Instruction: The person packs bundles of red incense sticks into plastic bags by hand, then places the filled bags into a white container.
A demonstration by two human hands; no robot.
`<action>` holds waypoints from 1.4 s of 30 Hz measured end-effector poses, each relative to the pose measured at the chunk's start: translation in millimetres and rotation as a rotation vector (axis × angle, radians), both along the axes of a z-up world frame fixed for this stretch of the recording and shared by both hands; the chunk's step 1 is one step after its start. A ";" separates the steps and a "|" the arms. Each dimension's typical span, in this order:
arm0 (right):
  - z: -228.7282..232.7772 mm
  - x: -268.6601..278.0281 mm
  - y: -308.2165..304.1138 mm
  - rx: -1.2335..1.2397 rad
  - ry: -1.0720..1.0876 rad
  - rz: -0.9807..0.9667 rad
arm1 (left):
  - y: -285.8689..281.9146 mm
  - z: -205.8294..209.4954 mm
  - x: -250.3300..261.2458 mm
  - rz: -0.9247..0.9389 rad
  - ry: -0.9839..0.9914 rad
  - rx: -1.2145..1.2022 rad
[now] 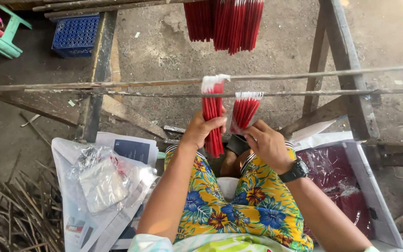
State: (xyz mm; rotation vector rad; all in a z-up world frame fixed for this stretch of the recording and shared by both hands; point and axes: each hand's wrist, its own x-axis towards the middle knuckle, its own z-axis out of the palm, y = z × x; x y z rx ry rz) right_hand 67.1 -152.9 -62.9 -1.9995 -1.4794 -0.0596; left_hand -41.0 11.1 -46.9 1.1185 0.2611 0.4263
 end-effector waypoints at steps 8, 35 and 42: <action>-19.4 -9.1 -2.6 -0.015 -0.007 -0.035 | -27.9 -17.8 44.3 0.423 0.000 -0.248; 27.7 -37.5 -15.9 -0.161 -0.195 -0.020 | -48.5 9.6 53.7 0.829 0.095 0.127; -17.5 -32.3 -8.7 -0.065 -0.349 0.011 | -64.4 7.0 58.2 0.797 0.100 0.182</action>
